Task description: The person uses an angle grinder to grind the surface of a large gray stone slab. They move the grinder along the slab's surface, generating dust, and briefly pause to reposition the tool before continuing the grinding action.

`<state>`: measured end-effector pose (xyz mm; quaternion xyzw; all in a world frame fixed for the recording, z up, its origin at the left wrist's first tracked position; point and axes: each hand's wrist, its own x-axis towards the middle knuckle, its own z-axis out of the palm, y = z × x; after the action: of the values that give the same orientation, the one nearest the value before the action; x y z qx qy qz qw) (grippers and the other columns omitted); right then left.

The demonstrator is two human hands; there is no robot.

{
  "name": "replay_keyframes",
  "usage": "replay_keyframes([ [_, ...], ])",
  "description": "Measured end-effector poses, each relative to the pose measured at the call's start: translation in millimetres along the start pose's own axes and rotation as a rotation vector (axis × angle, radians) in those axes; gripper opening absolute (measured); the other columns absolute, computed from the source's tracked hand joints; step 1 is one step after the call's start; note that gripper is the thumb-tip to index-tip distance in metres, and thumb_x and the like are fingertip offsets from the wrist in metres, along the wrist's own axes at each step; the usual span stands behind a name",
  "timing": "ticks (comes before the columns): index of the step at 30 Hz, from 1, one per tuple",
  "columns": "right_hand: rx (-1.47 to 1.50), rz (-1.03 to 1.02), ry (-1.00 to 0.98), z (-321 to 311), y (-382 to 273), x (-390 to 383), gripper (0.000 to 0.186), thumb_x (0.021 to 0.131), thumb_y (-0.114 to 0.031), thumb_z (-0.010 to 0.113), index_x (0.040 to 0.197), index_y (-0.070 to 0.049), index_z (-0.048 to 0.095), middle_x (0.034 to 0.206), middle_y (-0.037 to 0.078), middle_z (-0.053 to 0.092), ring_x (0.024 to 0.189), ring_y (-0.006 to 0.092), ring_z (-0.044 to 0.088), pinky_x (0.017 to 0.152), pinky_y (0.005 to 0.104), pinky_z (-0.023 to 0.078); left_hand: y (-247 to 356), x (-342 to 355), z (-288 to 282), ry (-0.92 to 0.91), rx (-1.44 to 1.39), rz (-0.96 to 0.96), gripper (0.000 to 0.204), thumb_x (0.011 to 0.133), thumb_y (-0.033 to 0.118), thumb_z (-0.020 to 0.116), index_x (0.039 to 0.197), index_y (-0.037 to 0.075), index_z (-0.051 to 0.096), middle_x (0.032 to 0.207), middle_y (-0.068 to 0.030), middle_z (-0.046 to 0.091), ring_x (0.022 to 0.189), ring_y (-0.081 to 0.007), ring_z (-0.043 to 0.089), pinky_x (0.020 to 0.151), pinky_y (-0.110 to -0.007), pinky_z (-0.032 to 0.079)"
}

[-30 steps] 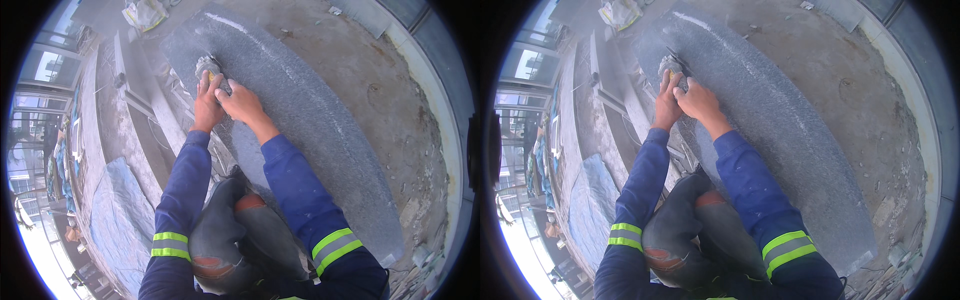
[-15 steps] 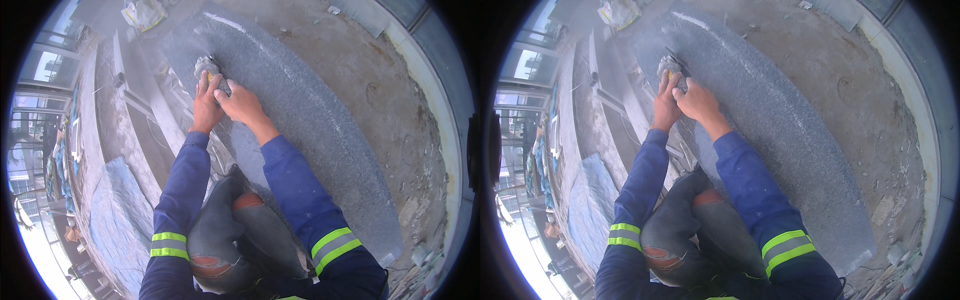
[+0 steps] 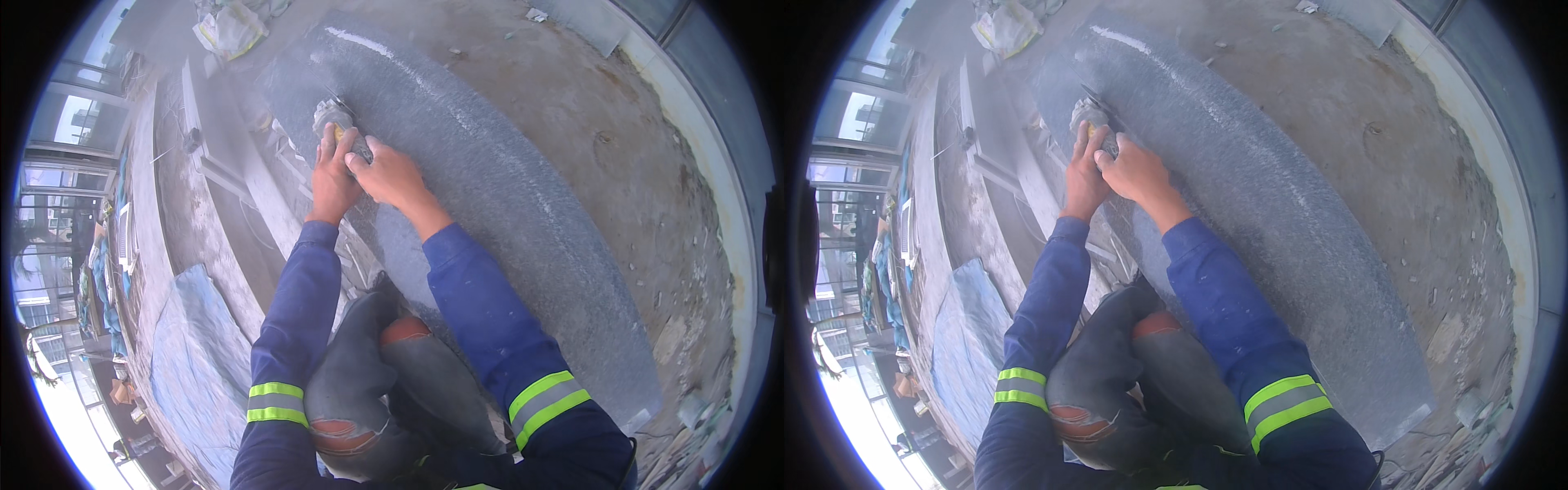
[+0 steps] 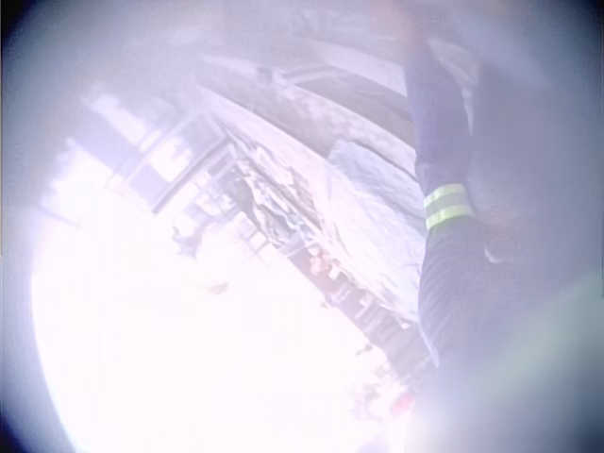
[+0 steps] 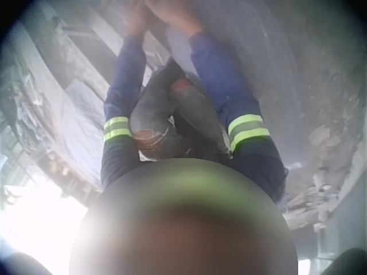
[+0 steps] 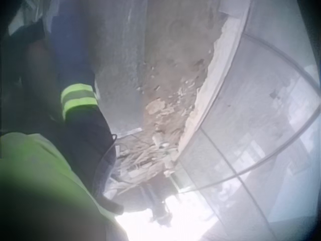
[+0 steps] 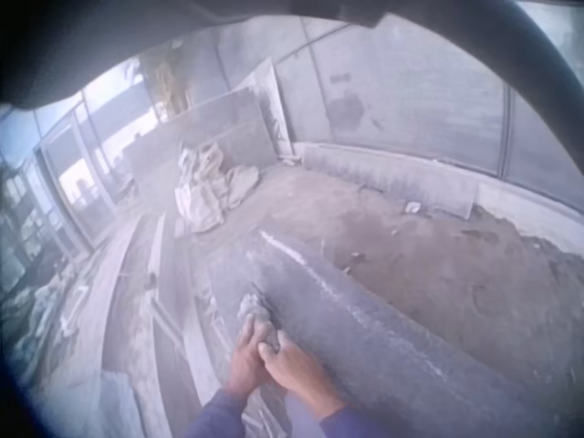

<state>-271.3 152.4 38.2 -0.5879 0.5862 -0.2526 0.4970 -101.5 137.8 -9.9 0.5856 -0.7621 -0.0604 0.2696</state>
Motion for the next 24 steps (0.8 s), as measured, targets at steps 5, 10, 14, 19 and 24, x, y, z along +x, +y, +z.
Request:
replay_keyframes([
  [5, 0.026, -0.006, 0.0, 0.2, -2.5, -0.5, 0.087, 0.106, -0.053, 0.058, 0.166, 0.008, 0.045, 0.152, 0.037, 0.063, 0.145, 0.0487, 0.06, 0.122, 0.0507, 0.047, 0.1, 1.7, -4.1, -0.007, 0.03, 0.025, 0.082, 0.08, 0.02, 0.091, 0.155, 0.024, 0.059, 0.172, -0.0282, 0.043, 0.148, -0.0535, 0.054, 0.126, -0.059, 0.046],
  [10, -0.003, -0.012, 0.008, -4.6, 2.2, -22.9, 0.084, 0.107, -0.051, 0.058, 0.166, 0.008, 0.045, 0.152, 0.036, 0.062, 0.145, 0.0491, 0.06, 0.121, 0.0523, 0.048, 12.2, -15.6, -5.9, -0.016, 0.027, -0.013, 0.083, 0.08, 0.021, 0.091, 0.156, 0.024, 0.059, 0.173, -0.0282, 0.042, 0.149, -0.0535, 0.054, 0.126, -0.059, 0.046],
  [14, -0.035, -0.012, 0.011, -7.0, 1.2, -33.0, 0.08, 0.109, -0.048, 0.057, 0.167, 0.005, 0.044, 0.152, 0.033, 0.064, 0.142, 0.0484, 0.063, 0.119, 0.055, 0.05, 18.2, -20.2, -9.2, 0.004, 0.044, 0.037, 0.083, 0.08, 0.021, 0.092, 0.155, 0.024, 0.059, 0.173, -0.028, 0.042, 0.148, -0.0558, 0.053, 0.125, -0.06, 0.047],
  [19, -0.036, -0.012, 0.016, -4.8, 3.2, -26.4, 0.081, 0.108, -0.049, 0.058, 0.167, 0.006, 0.044, 0.15, 0.034, 0.065, 0.14, 0.0474, 0.064, 0.118, 0.0534, 0.051, 16.7, -16.7, -7.8, 0.009, 0.044, 0.046, 0.082, 0.08, 0.022, 0.092, 0.155, 0.026, 0.059, 0.173, -0.0279, 0.042, 0.147, -0.0592, 0.053, 0.123, -0.059, 0.05],
  [24, -0.007, 0.039, -0.005, 2.7, 0.9, 4.1, 0.085, 0.106, -0.051, 0.059, 0.166, 0.008, 0.045, 0.14, 0.036, 0.071, 0.128, 0.0432, 0.073, 0.111, 0.0483, 0.056, 2.1, 1.3, -4.4, -0.03, 0.005, -0.018, 0.081, 0.08, 0.021, 0.091, 0.155, 0.026, 0.059, 0.173, -0.0283, 0.043, 0.146, -0.0585, 0.054, 0.118, -0.058, 0.054],
])
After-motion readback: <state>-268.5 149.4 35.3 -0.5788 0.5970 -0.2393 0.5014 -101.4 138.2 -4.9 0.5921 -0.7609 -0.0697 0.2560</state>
